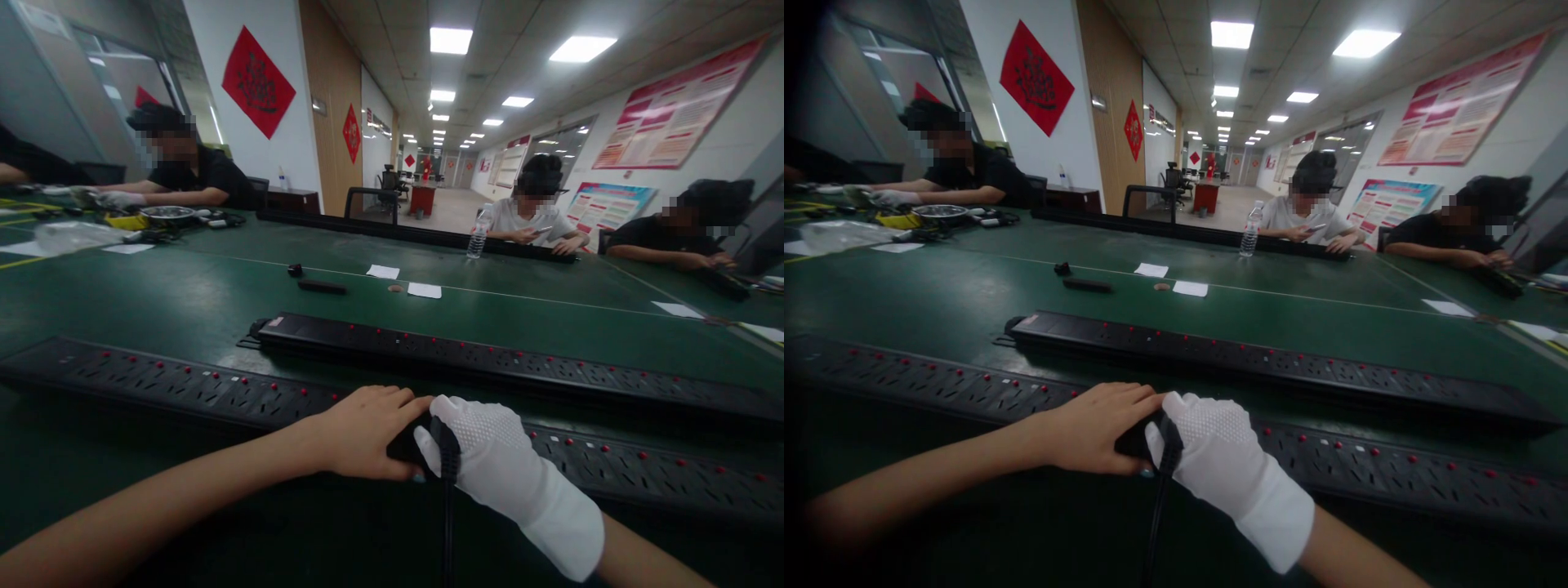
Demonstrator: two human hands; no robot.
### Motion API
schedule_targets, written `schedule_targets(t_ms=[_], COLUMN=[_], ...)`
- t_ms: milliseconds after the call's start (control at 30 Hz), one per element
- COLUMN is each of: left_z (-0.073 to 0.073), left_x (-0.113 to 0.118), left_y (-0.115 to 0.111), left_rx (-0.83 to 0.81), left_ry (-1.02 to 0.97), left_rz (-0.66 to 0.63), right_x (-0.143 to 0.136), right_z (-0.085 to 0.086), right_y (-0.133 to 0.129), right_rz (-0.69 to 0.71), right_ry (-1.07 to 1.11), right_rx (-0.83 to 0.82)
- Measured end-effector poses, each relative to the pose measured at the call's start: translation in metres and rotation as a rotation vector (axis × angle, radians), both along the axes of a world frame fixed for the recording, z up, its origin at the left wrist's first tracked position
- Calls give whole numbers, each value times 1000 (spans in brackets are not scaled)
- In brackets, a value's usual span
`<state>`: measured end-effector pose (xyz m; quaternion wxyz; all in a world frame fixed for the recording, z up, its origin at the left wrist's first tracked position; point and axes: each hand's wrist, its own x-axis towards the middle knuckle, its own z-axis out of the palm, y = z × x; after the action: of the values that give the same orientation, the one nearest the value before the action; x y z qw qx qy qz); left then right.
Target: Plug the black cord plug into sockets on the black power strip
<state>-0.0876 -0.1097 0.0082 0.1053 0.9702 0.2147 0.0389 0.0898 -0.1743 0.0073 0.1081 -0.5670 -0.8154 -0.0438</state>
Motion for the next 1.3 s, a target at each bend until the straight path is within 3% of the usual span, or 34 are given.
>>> schedule_targets(t_ms=[933,1300], left_z=[-1,1], left_x=[0,1], left_y=[0,-1], left_rx=[-19,3], left_ry=[-1,15], left_rz=[3,-3], right_x=[0,-2], right_z=[-2,0], right_y=[-1,-3], right_rz=[-7,-10], right_ry=[-9,-47], right_rx=[17,119])
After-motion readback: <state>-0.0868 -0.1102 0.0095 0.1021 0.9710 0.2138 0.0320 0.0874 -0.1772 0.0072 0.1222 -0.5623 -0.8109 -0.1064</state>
